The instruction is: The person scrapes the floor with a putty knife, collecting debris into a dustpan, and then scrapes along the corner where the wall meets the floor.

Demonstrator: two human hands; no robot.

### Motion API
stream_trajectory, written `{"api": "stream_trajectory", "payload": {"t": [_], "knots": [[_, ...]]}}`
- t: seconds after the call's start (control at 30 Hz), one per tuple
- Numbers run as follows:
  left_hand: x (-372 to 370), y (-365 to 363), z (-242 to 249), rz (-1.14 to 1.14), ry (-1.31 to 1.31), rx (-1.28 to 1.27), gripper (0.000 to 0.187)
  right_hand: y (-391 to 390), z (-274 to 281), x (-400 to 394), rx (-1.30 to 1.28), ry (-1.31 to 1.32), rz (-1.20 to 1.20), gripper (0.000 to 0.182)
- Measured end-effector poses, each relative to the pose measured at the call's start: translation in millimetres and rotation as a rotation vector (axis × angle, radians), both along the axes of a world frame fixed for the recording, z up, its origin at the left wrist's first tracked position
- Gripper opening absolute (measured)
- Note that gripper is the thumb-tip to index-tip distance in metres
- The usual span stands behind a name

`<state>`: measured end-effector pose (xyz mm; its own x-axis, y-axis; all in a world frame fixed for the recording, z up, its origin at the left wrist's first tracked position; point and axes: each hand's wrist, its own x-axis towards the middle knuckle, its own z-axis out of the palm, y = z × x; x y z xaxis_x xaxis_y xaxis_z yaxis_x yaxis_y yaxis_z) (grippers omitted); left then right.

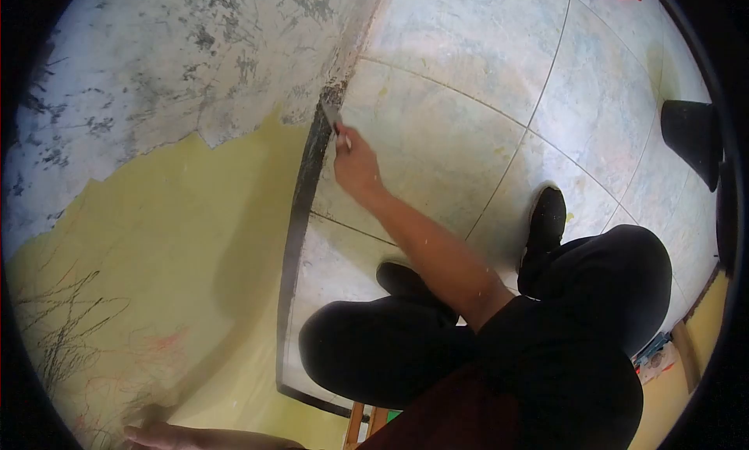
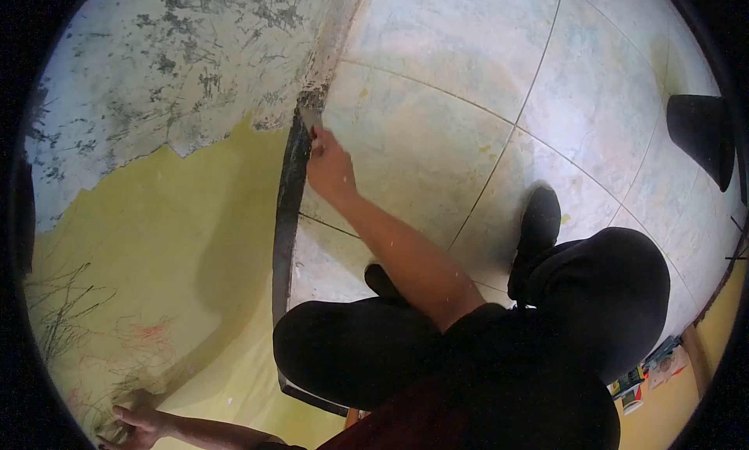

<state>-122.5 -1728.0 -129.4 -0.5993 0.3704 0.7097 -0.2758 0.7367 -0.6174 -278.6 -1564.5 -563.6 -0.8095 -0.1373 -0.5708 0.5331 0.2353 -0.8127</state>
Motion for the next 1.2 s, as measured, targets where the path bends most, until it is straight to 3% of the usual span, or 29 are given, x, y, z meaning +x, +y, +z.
{"api": "stream_trajectory", "payload": {"t": [0.1, 0.17, 0.23, 0.3, 0.37, 0.5, 0.53, 0.73, 0.83, 0.9, 0.93, 0.97, 1.0, 1.07, 1.1, 1.17, 1.2], "knots": [[-1, 7, -4, 0.015, 0.001, 0.004, 0.071, 10, -1, -52, -0.038, -0.124, -0.089, 0.031], [-2, 9, 1, 0.036, -0.019, -0.01, 0.071, 7, -4, -30, -0.052, -0.114, -0.091, 0.031], [2, 6, 2, 0.059, 0.005, -0.013, 0.071, 0, -13, 20, -0.051, 0.202, -0.026, 0.032], [9, 4, 5, 0.093, -0.019, -0.017, 0.072, 0, -4, -1, 0.02, 0.14, 0.018, 0.032], [6, 7, 1, 0.083, -0.031, -0.02, 0.072, 7, -6, -47, -0.068, -0.121, -0.069, 0.03], [-3, 8, -1, 0.061, 0.018, -0.029, 0.073, 0, -4, 11, -0.09, 0.116, -0.015, 0.032], [-4, 7, 0, 0.063, 0.033, -0.03, 0.073, 1, -2, 8, -0.118, -0.085, 0.057, 0.033], [-1, 9, 2, 0.061, 0.003, 0.011, 0.077, 5, -22, -37, -0.036, 0.092, -0.053, 0.034], [3, 10, 2, 0.096, 0.026, -0.043, 0.076, 4, -7, 9, -0.069, 0.071, 0.061, 0.033], [15, 2, 12, 0.15, 0.045, -0.134, 0.067, 6, -6, -2, -0.08, 0.107, -0.006, 0.034], [15, -7, 5, -0.037, 0.038, 0.261, 0.066, 17, 2, -22, -0.088, -0.031, 0.044, 0.034], [6, 11, -34, 0.023, -0.095, 0.609, 0.063, 22, 8, -31, -0.099, -0.168, 0.1, 0.034], [-3, 30, -73, 0.127, -0.168, 0.939, 0.061, 20, 7, -28, -0.086, -0.128, 0.087, 0.033], [-89, 103, -125, 0.095, -0.824, 0.362, 0.063, 9, 14, -14, -0.092, -0.086, 0.052, 0.033], [-122, 125, -161, 0.289, -1.094, 0.287, 0.063, 4, 16, -7, -0.086, -0.055, 0.004, 0.033], [-172, 115, -237, 0.105, -1.33, -0.018, 0.061, 2, 9, -4, -0.084, -0.031, -0.028, 0.033], [-189, 106, -268, 0.218, -1.348, -0.066, 0.064, 1, 6, -2, -0.069, -0.011, -0.049, 0.033]]}}
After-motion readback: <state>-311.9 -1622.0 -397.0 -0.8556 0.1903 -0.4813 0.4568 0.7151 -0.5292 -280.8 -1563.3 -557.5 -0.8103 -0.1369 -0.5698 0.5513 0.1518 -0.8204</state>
